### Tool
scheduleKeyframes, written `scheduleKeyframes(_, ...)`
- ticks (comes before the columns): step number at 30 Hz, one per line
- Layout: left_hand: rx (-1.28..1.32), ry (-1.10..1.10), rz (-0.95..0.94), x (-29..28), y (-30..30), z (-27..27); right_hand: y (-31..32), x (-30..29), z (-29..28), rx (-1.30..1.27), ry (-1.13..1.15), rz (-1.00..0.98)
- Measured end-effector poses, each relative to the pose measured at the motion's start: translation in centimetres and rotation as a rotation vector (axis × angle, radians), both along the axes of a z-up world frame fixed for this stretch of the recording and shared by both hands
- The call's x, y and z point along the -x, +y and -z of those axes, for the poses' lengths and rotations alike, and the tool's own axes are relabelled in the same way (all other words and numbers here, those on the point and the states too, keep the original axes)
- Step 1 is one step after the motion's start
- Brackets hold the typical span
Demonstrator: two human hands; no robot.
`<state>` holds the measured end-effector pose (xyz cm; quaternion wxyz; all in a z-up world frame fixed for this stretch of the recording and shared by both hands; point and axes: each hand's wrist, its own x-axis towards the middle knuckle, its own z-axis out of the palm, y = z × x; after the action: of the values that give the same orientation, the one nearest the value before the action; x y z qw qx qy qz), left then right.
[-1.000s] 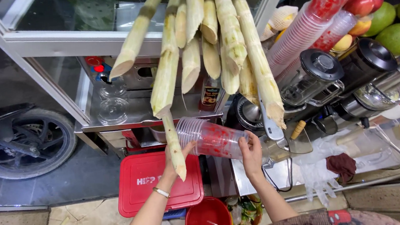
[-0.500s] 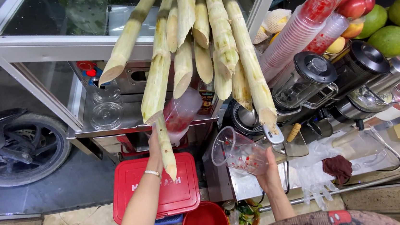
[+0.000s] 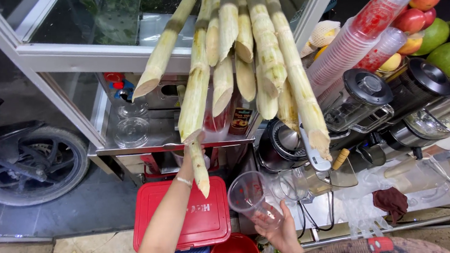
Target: The recorder prepares sugarcane stalks by trimming them with a knife and then feeds them into a press to extract juice, which is served in a cup with ice and lime.
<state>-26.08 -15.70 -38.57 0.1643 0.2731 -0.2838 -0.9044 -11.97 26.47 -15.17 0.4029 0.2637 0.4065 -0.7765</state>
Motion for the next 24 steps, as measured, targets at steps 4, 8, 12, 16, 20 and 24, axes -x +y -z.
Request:
scheduleKeyframes(4, 0.489, 0.081, 0.074, -21.2, 10.7, -16.6, -3.5, -3.2, 2.4, 0.072, -0.161, 0.009)
scheduleKeyframes(8, 0.608, 0.059, 0.061, -33.7, 17.1, -20.0, -7.5, -8.5, 7.5, 0.081, -0.195, -0.25)
scheduleKeyframes(12, 0.602, -0.157, -0.349, -39.5, 17.2, -14.4, -11.4, -13.7, 9.2, 0.318, -0.314, -0.722)
scheduleKeyframes(16, 0.689, -0.265, -0.397, -43.3, 12.3, -15.9, -9.4, -13.4, 24.0, -0.238, -0.342, -0.711)
scheduleKeyframes(20, 0.766, -0.505, -0.304, -46.8, 10.8, -17.9, -6.8, -11.6, 29.4, -0.526, -0.317, -0.479)
scheduleKeyframes(24, 0.804, -0.612, -0.211, -48.5, 11.1, -14.7, -7.4, -9.8, 30.1, -0.541, -0.328, -0.275)
